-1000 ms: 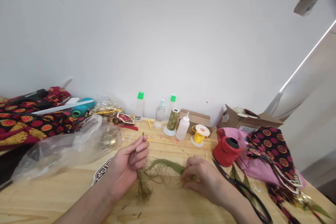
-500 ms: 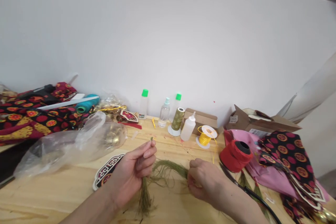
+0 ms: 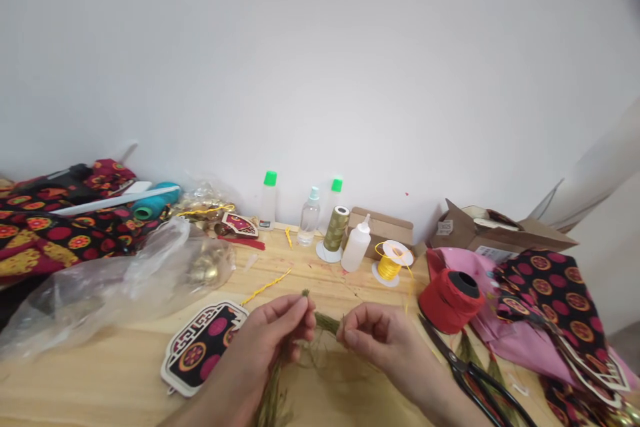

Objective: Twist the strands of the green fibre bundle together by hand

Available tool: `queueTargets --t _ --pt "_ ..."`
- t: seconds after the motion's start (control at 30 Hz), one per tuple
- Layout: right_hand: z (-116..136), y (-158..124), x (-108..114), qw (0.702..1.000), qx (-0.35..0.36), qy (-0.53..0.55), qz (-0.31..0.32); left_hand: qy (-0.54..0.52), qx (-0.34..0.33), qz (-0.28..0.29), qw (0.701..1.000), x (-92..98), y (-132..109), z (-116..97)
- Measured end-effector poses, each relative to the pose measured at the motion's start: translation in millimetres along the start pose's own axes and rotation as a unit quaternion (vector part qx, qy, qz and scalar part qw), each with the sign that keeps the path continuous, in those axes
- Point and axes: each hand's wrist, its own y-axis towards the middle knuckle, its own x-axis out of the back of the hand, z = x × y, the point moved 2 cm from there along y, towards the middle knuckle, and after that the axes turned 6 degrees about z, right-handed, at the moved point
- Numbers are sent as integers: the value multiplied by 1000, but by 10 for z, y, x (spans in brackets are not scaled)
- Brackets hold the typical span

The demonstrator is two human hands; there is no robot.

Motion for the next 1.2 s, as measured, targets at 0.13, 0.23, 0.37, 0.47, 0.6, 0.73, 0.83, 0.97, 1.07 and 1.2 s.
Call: queueTargets --t 0.13,0.23,0.37,0.47,0.6,0.73,0.83,0.97,1.07,1.2 --pt "-27 46 -142 995 -11 70 -69 54 7 -7 998 -45 -4 84" --pt "-17 52 -204 990 -5 86 -112 58 2 -6 998 -90 -14 120" --pt "-11 51 -247 985 -9 74 -153 49 -9 2 999 -117 -31 146" --pt "-1 59 -273 982 -17 65 -175 57 -20 11 998 -114 -45 158" --pt "10 68 -296 981 -27 21 -192 48 -21 8 999 -114 -58 168" --pt "-23 64 -314 981 -22 -26 -189 36 -21 19 999 -138 -67 165" --pt "-53 60 -326 979 -17 -68 -191 29 -23 10 999 -149 -75 154" --pt "-67 57 -334 973 -11 -112 -202 29 -11 5 999 -156 -74 141" --pt "-76 54 -339 973 -15 -121 -194 28 -16 12 999 -151 -67 146" --pt "-96 50 -345 970 -19 -142 -196 38 -20 21 999 -136 -56 174"
